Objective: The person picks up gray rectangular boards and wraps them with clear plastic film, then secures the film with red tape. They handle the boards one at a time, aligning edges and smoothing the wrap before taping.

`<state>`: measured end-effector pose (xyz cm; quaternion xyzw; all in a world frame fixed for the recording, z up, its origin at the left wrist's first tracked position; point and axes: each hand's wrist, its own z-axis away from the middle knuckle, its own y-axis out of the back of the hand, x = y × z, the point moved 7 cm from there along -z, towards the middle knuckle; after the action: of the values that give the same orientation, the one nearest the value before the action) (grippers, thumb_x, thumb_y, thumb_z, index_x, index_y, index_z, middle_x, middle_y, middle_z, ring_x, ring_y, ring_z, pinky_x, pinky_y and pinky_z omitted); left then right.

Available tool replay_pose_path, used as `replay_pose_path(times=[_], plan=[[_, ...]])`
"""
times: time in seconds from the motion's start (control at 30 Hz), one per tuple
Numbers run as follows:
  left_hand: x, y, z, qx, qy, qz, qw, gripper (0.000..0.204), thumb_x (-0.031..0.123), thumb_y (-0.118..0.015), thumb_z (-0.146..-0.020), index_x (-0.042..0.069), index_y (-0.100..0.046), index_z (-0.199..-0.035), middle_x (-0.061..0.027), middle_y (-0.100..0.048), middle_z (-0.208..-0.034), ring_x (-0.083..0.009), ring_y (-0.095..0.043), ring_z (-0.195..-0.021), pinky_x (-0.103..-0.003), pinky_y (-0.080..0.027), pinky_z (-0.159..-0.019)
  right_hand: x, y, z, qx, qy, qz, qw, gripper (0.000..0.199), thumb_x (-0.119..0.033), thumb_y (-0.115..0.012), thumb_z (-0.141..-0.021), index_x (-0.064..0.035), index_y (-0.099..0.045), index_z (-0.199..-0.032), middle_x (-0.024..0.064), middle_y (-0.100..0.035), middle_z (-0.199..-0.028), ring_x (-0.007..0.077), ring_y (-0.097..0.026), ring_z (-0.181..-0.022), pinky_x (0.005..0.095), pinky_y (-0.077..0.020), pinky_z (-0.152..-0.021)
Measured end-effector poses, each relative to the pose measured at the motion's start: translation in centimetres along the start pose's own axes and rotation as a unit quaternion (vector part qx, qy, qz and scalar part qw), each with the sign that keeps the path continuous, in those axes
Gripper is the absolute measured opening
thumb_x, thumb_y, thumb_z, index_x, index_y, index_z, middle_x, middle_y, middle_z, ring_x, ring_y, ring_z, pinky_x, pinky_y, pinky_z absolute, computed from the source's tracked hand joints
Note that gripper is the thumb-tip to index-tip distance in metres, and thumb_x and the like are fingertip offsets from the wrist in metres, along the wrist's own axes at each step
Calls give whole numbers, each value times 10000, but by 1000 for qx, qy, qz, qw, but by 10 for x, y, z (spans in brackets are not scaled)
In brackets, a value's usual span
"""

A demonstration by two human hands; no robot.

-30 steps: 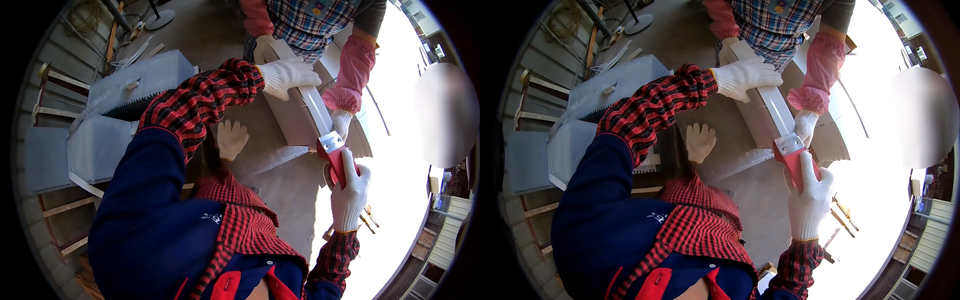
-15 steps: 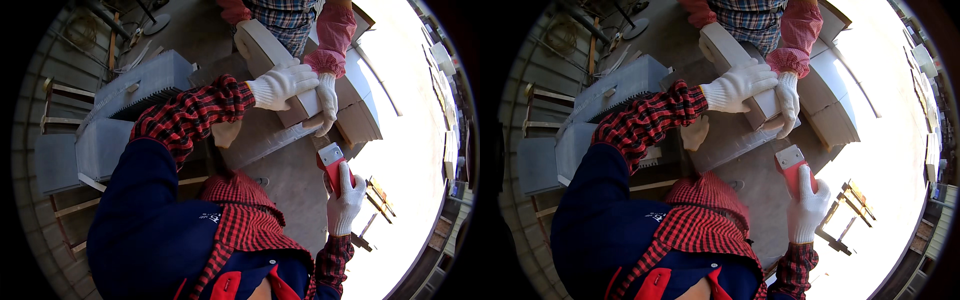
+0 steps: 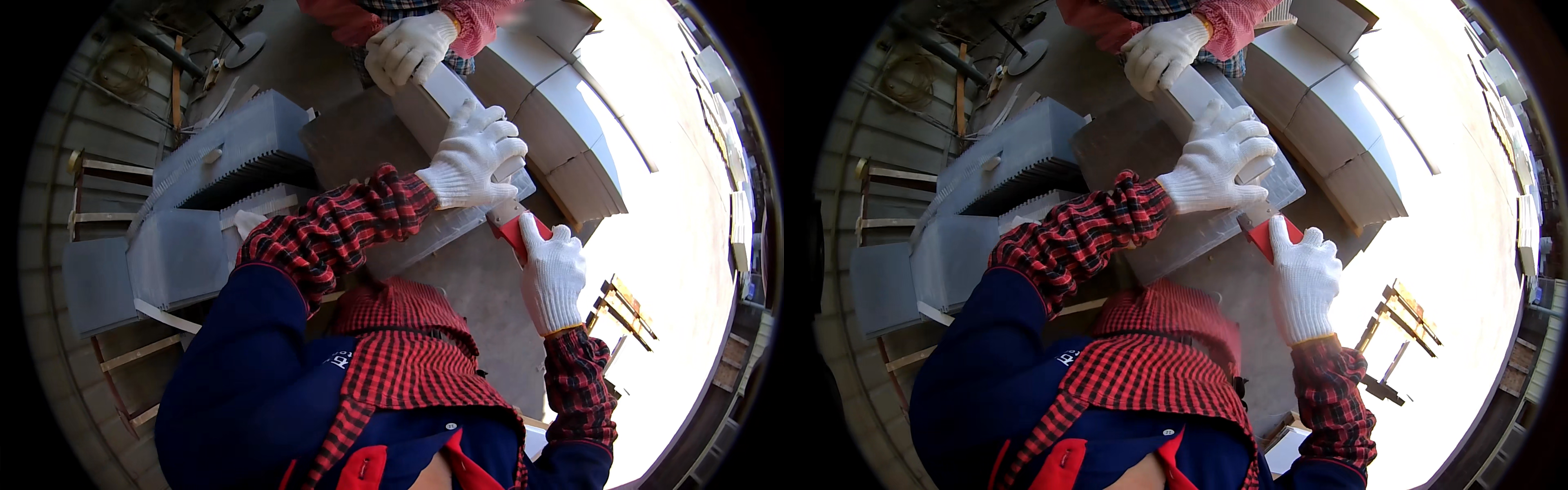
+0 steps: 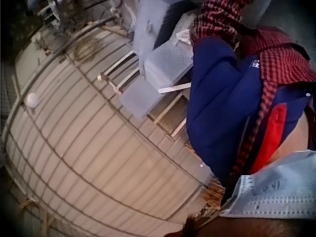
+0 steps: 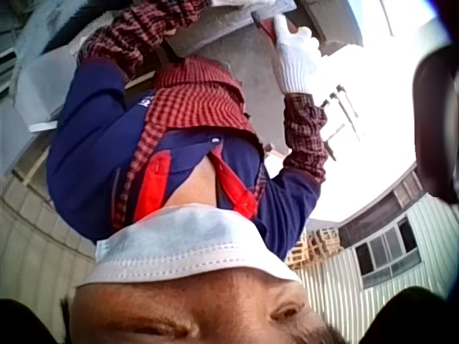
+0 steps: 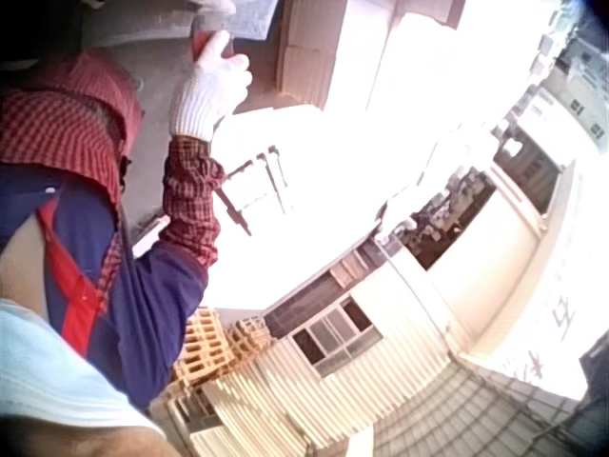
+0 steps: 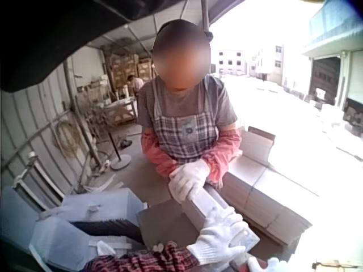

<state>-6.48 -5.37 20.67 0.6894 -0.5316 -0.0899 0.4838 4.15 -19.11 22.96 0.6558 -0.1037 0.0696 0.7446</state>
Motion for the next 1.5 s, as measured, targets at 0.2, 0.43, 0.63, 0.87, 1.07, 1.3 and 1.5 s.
replay_pose_path(times=[0.2,0.43,0.63,0.87,1.07,1.3,1.5], plan=[[6,-3,3,96,-56,29,993,456,256,-813,-703,186,-638,-1118,-18,-618,-1196,-268,-549,-1252,-541,-293,-1137,-23,-71,8,-104,230,149,956,162,-182,-649,-852,-83,-741,-942,90,-605,-905,251,-612,-856,377,-458,-640],[-4,-24,19,168,-83,-44,981,410,298,-807,-712,248,-630,-1078,-3,-610,-1181,-228,-589,-1125,-510,-364,-1017,-47,-129,-8,-167,92,-193,962,372,-291,-661,-861,-267,-674,-1232,206,-641,-990,386,-669,-858,475,-567,-720],[-8,-34,31,168,-103,-99,975,467,383,-839,-690,238,-549,-1026,-50,-572,-1181,-319,-567,-1100,-491,-377,-873,-133,-279,-78,-173,1,-559,811,450,-359,-631,-867,-115,-670,-1243,272,-677,-1039,451,-656,-997,515,-524,-860],[2,-46,40,192,-22,-102,976,557,376,-812,-760,209,-449,-1148,-115,-472,-1326,-389,-453,-1248,-585,-358,-1021,-181,-329,-91,-14,-38,-523,851,406,-343,-645,-883,-25,-696,-1130,199,-734,-1031,379,-695,-1013,475,-540,-842],[0,-39,55,191,-5,-89,978,397,320,-773,-774,209,-522,-1061,-112,-501,-1260,-344,-483,-1162,-530,-395,-934,-96,-241,-63,-224,99,-442,863,340,-333,-638,-913,-5,-726,-939,104,-712,-794,281,-692,-705,373,-511,-599],[10,-6,39,211,-47,-67,974,264,318,-676,-901,188,-549,-1094,-71,-520,-1177,-246,-515,-1071,-403,-411,-900,25,9,-87,222,-75,-508,829,483,-303,-546,-1044,46,-550,-1378,244,-567,-1352,335,-621,-1131,443,-516,-921],[-34,-35,77,170,209,86,959,637,346,-757,-827,-11,-486,-1280,-151,-519,-1284,-375,-494,-1244,-465,-397,-1065,-52,22,-143,226,43,-172,958,861,-436,-759,-835,-123,-365,-1533,184,-604,-1247,382,-635,-1066,491,-538,-856]])
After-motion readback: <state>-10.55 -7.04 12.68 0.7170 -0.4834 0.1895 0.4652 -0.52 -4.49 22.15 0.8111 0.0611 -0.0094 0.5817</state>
